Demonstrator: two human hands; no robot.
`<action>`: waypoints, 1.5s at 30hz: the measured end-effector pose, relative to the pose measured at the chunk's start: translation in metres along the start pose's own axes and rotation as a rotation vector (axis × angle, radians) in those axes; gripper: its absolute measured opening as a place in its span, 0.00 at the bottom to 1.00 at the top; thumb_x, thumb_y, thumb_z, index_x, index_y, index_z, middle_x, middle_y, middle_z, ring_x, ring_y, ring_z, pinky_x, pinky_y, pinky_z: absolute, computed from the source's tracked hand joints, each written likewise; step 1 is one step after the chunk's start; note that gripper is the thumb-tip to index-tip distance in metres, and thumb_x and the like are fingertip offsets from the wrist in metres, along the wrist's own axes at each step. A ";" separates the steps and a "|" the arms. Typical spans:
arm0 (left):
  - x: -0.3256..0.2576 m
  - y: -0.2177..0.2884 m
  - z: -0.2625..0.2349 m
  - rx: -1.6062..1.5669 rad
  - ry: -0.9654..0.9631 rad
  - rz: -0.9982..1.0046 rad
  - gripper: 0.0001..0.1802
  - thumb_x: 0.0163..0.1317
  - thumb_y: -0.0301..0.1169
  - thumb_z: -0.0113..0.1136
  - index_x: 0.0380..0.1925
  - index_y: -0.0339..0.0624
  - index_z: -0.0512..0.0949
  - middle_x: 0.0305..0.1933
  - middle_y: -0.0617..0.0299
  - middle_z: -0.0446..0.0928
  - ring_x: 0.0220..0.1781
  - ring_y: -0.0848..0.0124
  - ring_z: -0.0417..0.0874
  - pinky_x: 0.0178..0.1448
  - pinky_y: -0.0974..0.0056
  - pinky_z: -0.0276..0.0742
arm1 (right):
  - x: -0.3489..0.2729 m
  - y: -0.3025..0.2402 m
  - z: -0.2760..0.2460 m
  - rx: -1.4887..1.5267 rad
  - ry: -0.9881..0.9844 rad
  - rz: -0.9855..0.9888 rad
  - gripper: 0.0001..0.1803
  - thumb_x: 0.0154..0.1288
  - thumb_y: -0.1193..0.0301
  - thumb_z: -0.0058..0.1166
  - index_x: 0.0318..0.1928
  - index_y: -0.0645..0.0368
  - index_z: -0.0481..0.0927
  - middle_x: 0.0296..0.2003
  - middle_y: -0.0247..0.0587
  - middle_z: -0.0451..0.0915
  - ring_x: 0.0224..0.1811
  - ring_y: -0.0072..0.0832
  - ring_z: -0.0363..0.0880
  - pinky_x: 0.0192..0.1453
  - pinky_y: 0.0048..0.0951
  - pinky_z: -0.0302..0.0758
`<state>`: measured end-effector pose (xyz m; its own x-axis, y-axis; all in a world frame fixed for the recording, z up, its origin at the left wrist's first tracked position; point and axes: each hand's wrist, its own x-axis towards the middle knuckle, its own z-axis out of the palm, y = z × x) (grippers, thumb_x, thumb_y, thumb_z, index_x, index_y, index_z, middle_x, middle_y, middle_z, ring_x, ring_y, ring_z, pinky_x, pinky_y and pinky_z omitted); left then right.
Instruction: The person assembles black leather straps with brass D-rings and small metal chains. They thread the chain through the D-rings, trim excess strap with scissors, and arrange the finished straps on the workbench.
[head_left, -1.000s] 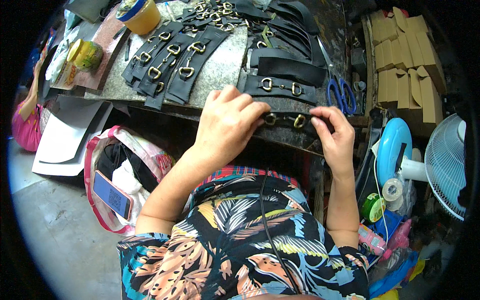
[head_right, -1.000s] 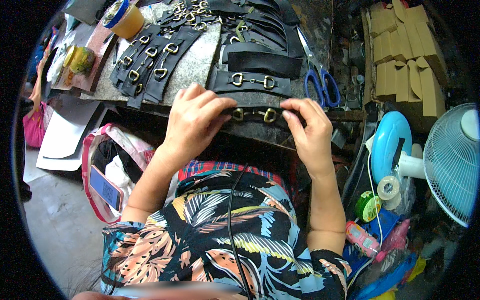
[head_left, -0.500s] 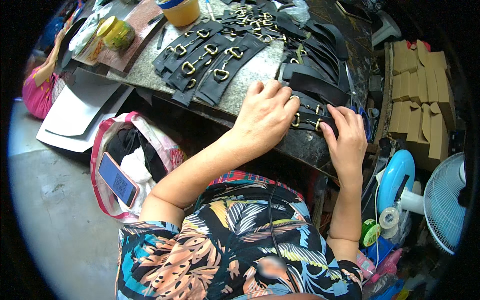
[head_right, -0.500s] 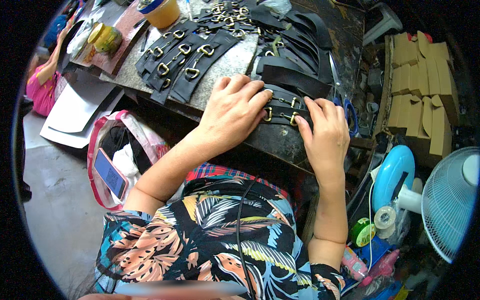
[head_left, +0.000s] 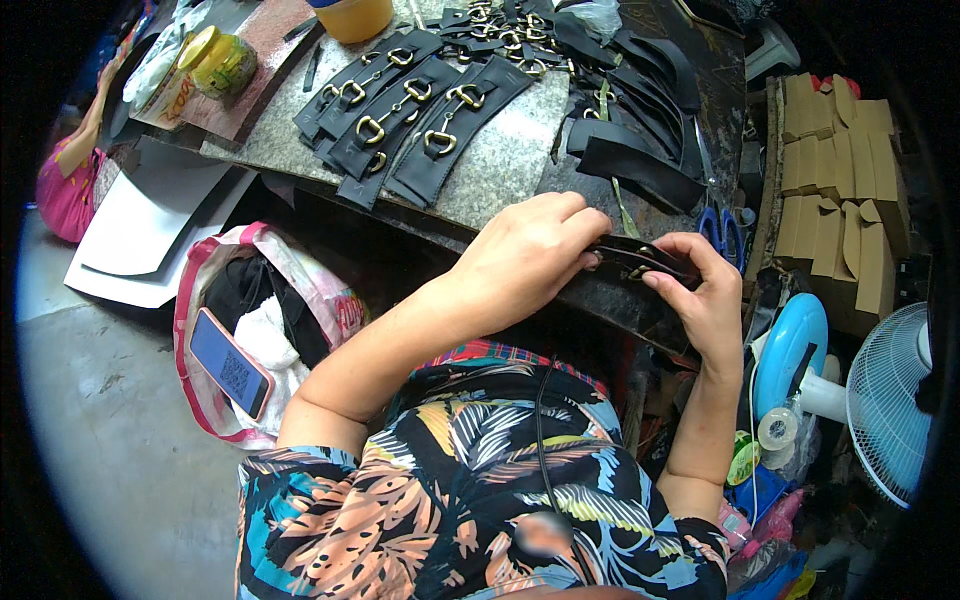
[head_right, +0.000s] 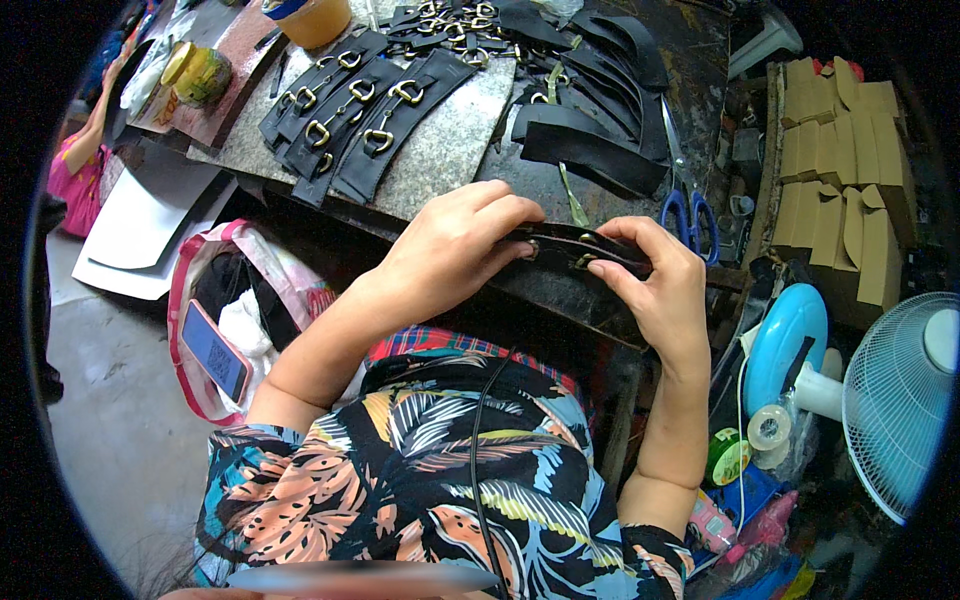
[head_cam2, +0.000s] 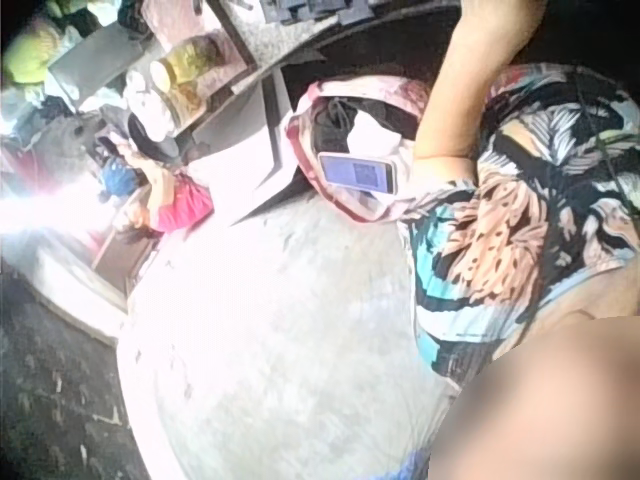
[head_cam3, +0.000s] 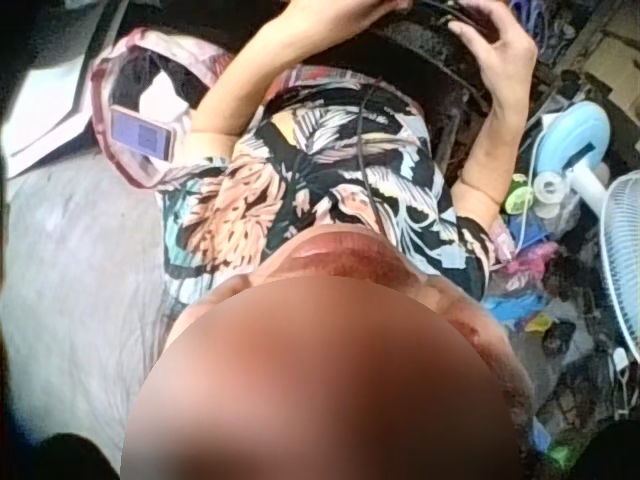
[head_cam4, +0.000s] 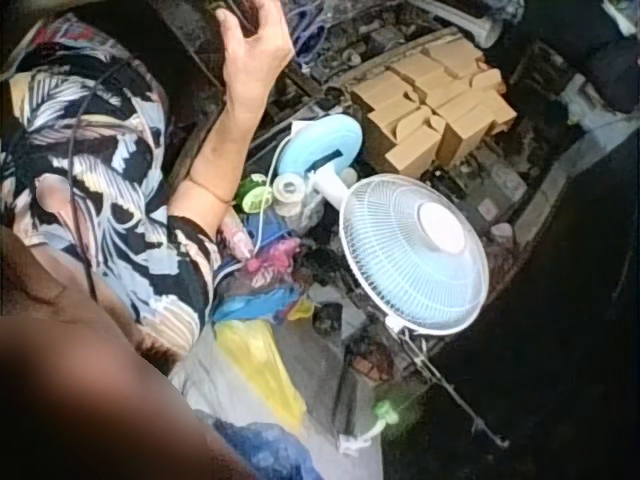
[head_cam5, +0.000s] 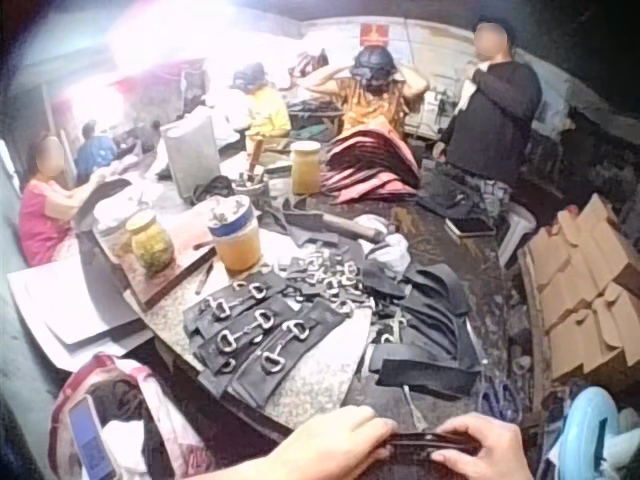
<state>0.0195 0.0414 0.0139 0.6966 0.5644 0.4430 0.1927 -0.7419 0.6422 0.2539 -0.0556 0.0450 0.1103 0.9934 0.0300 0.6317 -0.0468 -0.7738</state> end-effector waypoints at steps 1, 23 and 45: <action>-0.002 0.001 -0.003 -0.042 0.025 -0.009 0.20 0.57 0.27 0.72 0.49 0.39 0.80 0.39 0.51 0.79 0.41 0.52 0.83 0.46 0.53 0.80 | 0.000 -0.002 0.000 0.115 -0.030 0.108 0.17 0.56 0.75 0.73 0.47 0.64 0.84 0.41 0.36 0.86 0.44 0.27 0.85 0.50 0.30 0.78; -0.009 -0.011 -0.028 0.589 0.255 -0.097 0.13 0.56 0.31 0.69 0.42 0.46 0.85 0.50 0.63 0.82 0.52 0.60 0.78 0.55 0.55 0.71 | 0.141 -0.033 0.015 -0.436 0.202 -0.452 0.14 0.68 0.68 0.64 0.52 0.53 0.86 0.41 0.38 0.84 0.40 0.27 0.84 0.45 0.28 0.79; 0.035 0.002 0.002 0.559 0.213 0.043 0.22 0.54 0.29 0.71 0.52 0.47 0.82 0.58 0.58 0.79 0.59 0.56 0.77 0.62 0.52 0.70 | 0.049 0.019 -0.009 -0.563 0.277 -0.471 0.06 0.59 0.70 0.68 0.37 0.54 0.87 0.38 0.35 0.83 0.46 0.37 0.80 0.49 0.37 0.79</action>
<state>0.0460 0.0589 0.0294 0.5693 0.5466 0.6141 0.5421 -0.8112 0.2195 0.2781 -0.0092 0.0378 -0.1249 0.8629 0.4896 0.9454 0.2532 -0.2050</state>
